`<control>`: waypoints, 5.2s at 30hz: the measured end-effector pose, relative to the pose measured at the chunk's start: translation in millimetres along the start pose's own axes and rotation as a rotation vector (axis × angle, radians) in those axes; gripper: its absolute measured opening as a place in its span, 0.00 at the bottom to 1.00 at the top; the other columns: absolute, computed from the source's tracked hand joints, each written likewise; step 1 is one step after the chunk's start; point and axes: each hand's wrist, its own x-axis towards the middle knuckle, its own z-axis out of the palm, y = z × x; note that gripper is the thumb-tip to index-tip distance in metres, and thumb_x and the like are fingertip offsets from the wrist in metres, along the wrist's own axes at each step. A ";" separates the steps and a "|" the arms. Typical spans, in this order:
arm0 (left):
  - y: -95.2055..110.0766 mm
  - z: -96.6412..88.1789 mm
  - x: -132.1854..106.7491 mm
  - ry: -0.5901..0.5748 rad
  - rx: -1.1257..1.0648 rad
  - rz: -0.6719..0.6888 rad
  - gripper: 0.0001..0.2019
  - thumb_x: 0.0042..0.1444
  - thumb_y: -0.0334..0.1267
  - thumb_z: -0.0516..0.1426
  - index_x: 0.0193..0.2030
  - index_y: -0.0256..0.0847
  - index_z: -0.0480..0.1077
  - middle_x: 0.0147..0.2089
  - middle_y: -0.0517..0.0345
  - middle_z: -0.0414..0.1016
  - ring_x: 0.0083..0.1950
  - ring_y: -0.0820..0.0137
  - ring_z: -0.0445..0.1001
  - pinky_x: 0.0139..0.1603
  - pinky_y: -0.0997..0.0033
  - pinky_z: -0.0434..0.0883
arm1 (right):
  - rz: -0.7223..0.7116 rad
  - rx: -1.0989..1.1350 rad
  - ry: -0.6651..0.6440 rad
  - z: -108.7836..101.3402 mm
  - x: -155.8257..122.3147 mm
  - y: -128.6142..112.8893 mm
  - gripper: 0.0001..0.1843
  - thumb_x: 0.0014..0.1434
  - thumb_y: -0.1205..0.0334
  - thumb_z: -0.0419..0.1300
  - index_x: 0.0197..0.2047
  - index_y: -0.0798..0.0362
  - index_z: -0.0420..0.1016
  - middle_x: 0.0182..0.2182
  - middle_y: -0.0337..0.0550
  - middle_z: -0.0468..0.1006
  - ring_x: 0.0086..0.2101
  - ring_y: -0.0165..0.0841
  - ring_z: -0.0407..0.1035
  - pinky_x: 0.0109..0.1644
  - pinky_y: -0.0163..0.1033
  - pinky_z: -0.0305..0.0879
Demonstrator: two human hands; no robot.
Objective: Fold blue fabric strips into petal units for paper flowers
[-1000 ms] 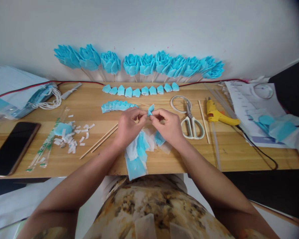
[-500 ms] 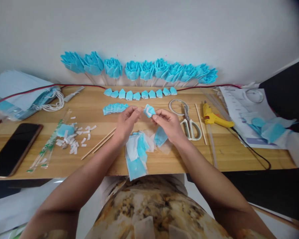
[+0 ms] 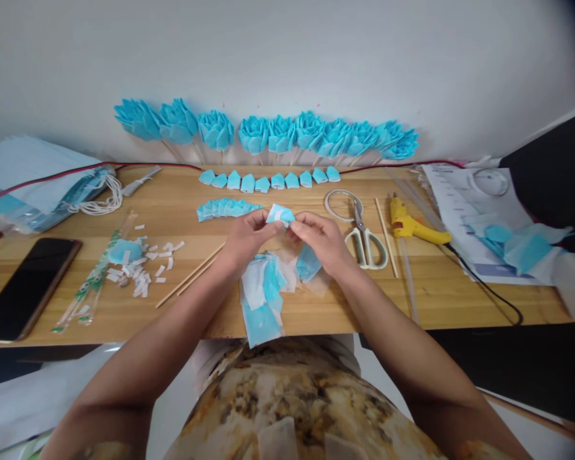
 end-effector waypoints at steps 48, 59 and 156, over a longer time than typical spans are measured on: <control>-10.0 0.7 -6.4 0.156 0.598 0.559 0.05 0.60 0.34 0.61 0.39 0.41 0.80 0.26 0.62 0.69 0.31 0.72 0.68 0.37 0.68 0.65 | -0.150 -0.343 0.189 5.6 -3.1 -2.0 0.07 0.57 0.60 0.61 0.33 0.52 0.80 0.24 0.36 0.75 0.25 0.27 0.63 0.30 0.34 0.60; -8.8 2.3 -7.9 0.159 0.621 0.548 0.06 0.59 0.31 0.59 0.34 0.40 0.78 0.26 0.62 0.70 0.31 0.72 0.68 0.37 0.69 0.64 | -0.323 -0.491 0.215 6.6 -3.4 3.2 0.07 0.57 0.66 0.59 0.33 0.51 0.80 0.28 0.38 0.81 0.29 0.30 0.72 0.36 0.34 0.66; 43.2 -153.5 -64.5 0.338 0.570 0.083 0.12 0.54 0.43 0.63 0.43 0.42 0.79 0.40 0.54 0.82 0.42 0.64 0.77 0.47 0.61 0.72 | 0.016 0.063 0.107 8.2 2.8 -1.8 0.08 0.51 0.56 0.67 0.28 0.52 0.77 0.24 0.37 0.78 0.25 0.27 0.67 0.34 0.36 0.64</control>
